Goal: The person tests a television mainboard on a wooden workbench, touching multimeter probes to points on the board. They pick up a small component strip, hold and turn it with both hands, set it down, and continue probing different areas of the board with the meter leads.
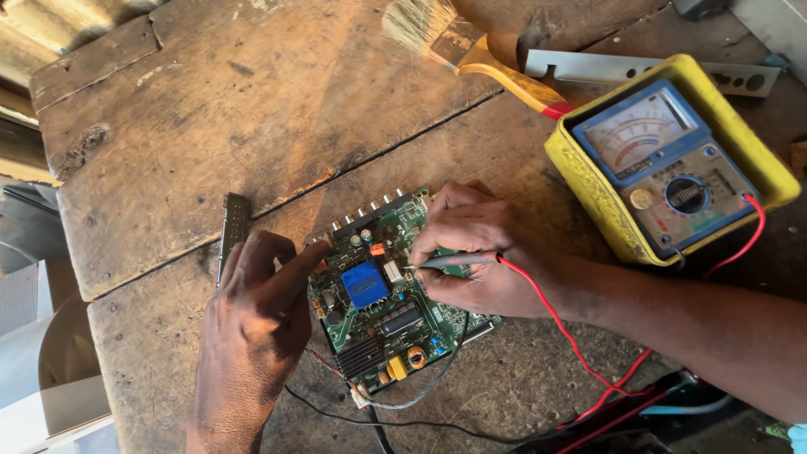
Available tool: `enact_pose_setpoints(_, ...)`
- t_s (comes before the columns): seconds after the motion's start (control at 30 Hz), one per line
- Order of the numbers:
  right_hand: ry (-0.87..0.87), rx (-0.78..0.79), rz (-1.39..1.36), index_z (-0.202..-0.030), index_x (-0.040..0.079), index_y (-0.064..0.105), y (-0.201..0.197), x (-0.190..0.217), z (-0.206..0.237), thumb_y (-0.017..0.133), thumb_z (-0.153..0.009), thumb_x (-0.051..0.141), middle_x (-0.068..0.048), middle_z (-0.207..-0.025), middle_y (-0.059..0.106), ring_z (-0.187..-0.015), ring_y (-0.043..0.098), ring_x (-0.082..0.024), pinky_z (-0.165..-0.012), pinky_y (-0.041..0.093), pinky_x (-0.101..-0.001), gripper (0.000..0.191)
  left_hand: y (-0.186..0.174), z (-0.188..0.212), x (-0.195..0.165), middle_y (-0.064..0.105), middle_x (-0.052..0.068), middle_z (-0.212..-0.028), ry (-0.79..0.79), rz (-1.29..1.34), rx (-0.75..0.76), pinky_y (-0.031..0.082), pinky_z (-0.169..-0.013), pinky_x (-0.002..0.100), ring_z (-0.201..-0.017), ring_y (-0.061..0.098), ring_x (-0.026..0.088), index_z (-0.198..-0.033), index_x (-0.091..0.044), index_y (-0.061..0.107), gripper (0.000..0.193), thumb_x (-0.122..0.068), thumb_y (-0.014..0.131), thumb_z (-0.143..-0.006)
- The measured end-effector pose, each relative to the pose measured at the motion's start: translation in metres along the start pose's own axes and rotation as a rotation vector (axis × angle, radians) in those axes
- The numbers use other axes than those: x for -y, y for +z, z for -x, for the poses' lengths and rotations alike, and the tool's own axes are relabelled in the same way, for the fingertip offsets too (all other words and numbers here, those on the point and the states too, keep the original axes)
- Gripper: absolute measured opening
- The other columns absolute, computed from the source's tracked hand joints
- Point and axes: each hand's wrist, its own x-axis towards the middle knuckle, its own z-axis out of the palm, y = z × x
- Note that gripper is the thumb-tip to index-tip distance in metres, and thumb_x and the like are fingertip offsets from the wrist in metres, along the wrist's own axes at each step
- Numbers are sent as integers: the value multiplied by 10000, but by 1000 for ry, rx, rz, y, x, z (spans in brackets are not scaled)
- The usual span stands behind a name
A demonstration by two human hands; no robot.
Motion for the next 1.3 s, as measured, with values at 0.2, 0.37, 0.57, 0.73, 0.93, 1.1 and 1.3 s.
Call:
enact_pose_setpoints(0.2, -13, -3, 7, -883, 134, 662, 1, -4, 1, 858, -725, 75, 4, -848, 666, -955, 653, -212, -907, 490, -393, 258, 4, 3, 8, 582, 98, -964, 28, -1, -12, 515, -711, 459, -895, 628, 301, -1178, -127, 731, 510, 89, 657, -721)
enact_pose_setpoints(0.37, -16, -7, 31, -874, 145, 658, 0, -4, 1, 857, -729, 90, 4, -844, 662, -960, 648, -220, -924, 495, -399, 252, 16, -1, 19, 596, 61, -938, 27, -30, -35, 524, -687, 450, -851, 620, 275, -1142, -176, 750, 492, 56, 686, -713)
enact_pose_setpoints(0.57, -3, 10, 13, -875, 139, 649, -3, -4, 1, 844, -760, 84, 9, -837, 649, -965, 650, -204, -934, 473, -392, 233, 24, -3, 30, 601, 41, -934, -44, -64, 32, 571, -656, 416, -878, 649, 242, -1186, -255, 764, 536, -10, 737, -710)
enact_pose_setpoints(0.73, 7, 19, -1, -883, 137, 650, -3, -6, 2, 839, -764, 78, 11, -838, 639, -957, 649, -193, -936, 476, -389, 231, 27, -2, 33, 602, 36, -933, -53, -72, 40, 580, -681, 410, -887, 655, 231, -1186, -269, 762, 533, -23, 746, -713)
enact_pose_setpoints(0.93, -12, -14, 4, -865, 134, 643, -4, -1, -2, 831, -743, 58, 5, -821, 650, -916, 656, -206, -898, 480, -384, 237, 22, -5, 26, 607, 51, -931, 4, -50, -1, 560, -666, 428, -885, 651, 256, -1168, -231, 757, 507, -11, 730, -712)
enact_pose_setpoints(1.1, -37, 39, -40, -830, 132, 641, -6, -1, -7, 831, -733, 56, 13, -794, 684, -795, 665, -183, -911, 499, -398, 226, 11, -1, 22, 581, 109, -956, 130, 24, -46, 533, -768, 450, -949, 620, 323, -1192, -115, 731, 603, 76, 641, -626)
enact_pose_setpoints(1.3, -38, 33, 15, -891, 114, 682, 1, -6, -8, 825, -726, 24, 0, -863, 738, -830, 687, -161, -919, 524, -368, 236, 10, 2, 17, 571, 111, -980, 95, 14, -84, 534, -786, 459, -1002, 622, 317, -1149, -96, 733, 456, 59, 653, -727)
